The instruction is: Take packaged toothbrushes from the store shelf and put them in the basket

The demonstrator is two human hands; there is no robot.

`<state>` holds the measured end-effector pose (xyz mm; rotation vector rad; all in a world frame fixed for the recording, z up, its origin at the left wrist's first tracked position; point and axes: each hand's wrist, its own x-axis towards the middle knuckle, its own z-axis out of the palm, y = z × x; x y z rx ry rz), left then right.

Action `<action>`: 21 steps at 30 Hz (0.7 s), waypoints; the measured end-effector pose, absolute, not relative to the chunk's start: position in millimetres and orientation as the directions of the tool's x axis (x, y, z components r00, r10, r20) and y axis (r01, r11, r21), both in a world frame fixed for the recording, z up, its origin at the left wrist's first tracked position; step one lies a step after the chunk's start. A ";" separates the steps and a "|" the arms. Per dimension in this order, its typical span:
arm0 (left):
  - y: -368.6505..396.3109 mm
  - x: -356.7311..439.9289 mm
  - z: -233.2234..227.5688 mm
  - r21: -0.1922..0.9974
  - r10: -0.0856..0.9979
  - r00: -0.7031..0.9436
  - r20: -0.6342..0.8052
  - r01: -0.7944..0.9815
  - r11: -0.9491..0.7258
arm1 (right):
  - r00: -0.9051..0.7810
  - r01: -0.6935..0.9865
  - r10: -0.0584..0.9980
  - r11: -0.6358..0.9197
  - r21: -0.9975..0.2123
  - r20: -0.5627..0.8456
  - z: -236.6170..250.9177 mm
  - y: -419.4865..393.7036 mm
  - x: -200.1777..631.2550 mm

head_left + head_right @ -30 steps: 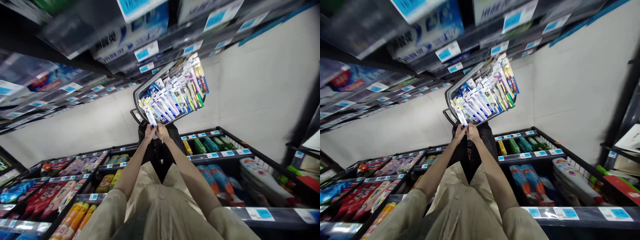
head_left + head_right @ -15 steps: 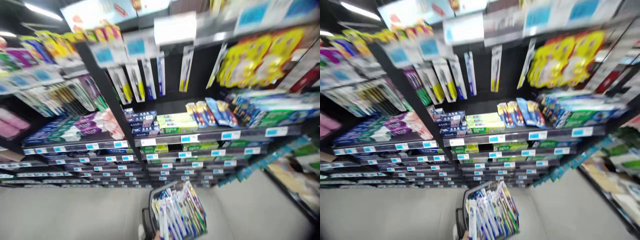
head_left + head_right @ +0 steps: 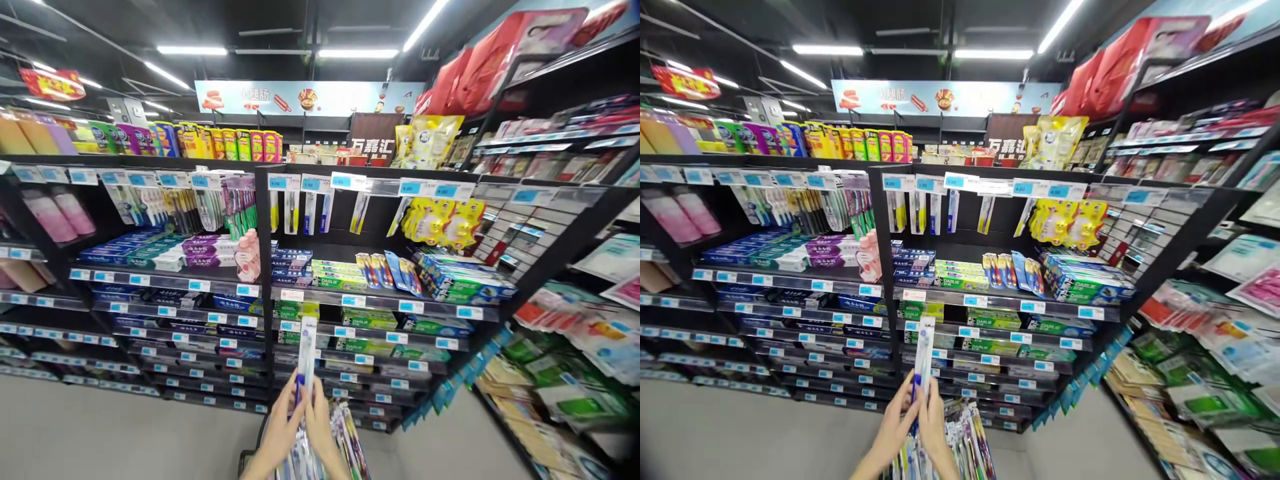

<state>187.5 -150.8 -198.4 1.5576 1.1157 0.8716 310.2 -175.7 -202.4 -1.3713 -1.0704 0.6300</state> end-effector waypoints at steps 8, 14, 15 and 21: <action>-80.7 230.9 -47.1 0.812 0.768 0.345 0.539 0.029 -0.583 | 0.379 0.446 0.777 0.321 -0.835 0.502 -26.5 -93.7 350.7; -16.7 252.4 29.0 0.653 0.625 0.272 0.732 -0.018 -0.757 | 0.330 0.558 0.622 0.479 -0.678 0.711 59.5 -35.8 363.5; -8.3 253.9 36.9 0.645 0.619 0.267 0.739 -0.015 -0.764 | 0.314 0.562 0.618 0.491 -0.665 0.721 68.2 -28.5 365.0; 7.0 249.1 59.9 0.623 0.587 0.293 0.755 -0.040 -0.781 | 0.294 0.528 0.605 0.543 -0.654 0.740 86.8 -11.8 363.9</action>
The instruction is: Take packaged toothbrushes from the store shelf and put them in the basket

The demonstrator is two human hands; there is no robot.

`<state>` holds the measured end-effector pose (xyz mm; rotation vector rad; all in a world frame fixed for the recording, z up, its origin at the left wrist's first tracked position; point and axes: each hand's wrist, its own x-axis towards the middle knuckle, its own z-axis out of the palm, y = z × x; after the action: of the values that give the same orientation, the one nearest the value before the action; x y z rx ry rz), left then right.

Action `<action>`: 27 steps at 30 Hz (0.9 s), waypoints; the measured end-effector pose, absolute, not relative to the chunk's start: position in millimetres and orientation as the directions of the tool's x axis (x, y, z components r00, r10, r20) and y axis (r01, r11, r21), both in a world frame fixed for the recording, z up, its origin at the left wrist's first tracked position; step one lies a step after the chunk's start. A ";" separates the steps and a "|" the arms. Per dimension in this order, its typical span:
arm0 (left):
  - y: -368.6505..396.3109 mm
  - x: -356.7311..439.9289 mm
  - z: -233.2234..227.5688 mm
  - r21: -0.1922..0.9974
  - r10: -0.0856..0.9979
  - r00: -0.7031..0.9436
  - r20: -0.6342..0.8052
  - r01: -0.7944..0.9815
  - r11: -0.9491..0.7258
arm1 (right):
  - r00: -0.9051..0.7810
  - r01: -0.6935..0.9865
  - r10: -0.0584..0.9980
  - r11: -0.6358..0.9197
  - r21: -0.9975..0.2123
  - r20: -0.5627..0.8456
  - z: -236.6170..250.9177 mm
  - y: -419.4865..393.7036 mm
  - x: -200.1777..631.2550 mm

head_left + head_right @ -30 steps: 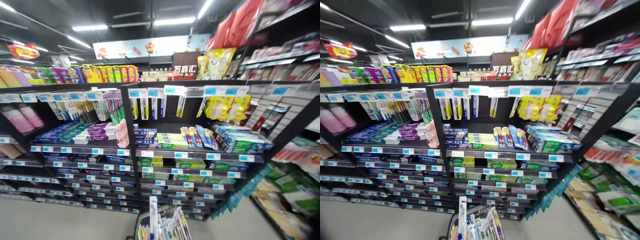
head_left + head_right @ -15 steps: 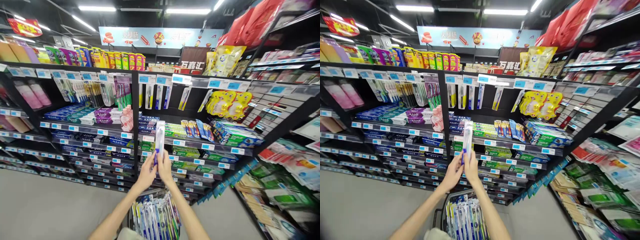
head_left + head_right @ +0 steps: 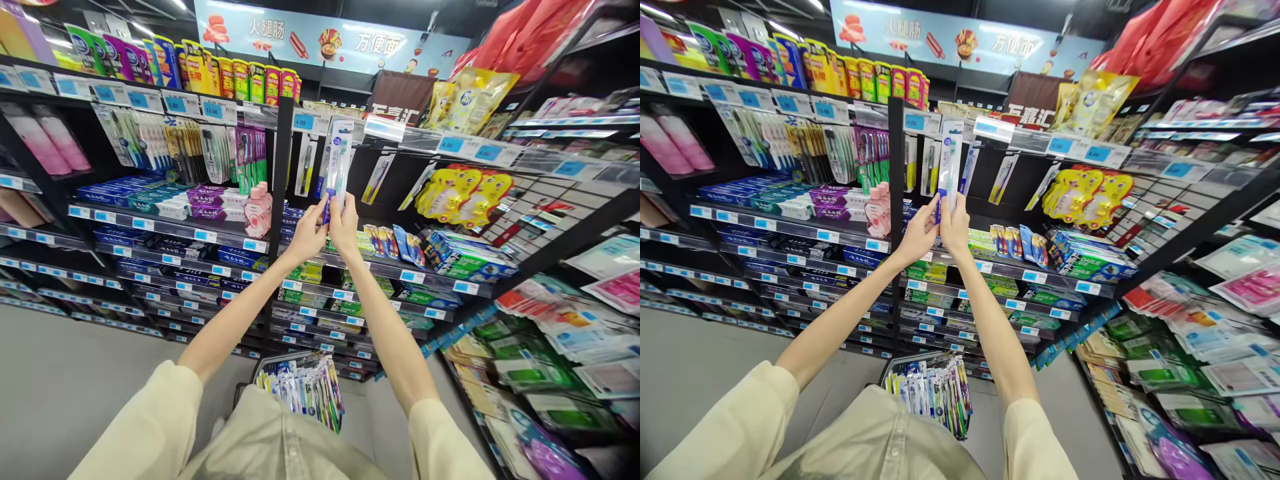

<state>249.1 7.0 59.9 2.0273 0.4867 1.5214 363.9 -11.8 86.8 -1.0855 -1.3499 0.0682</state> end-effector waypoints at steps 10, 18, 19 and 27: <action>12.6 244.5 37.3 0.640 0.592 0.365 0.718 -0.013 -0.768 | 0.306 0.562 0.623 0.491 -0.665 0.720 64.9 -6.6 364.7; 52.9 258.8 65.1 0.586 0.561 0.378 0.736 0.059 -0.808 | 0.357 0.534 0.626 0.473 -0.701 0.693 81.3 37.8 381.0; 55.6 259.6 65.9 0.589 0.567 0.381 0.730 0.071 -0.805 | 0.367 0.521 0.635 0.465 -0.716 0.680 80.4 42.5 382.3; 83.0 266.9 69.6 0.639 0.621 0.394 0.677 0.104 -0.762 | 0.411 0.458 0.688 0.413 -0.788 0.599 75.5 76.3 390.9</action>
<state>266.9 83.0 69.6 2.1524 0.6191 1.3577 390.9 76.3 75.5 -1.2157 -1.2178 0.2019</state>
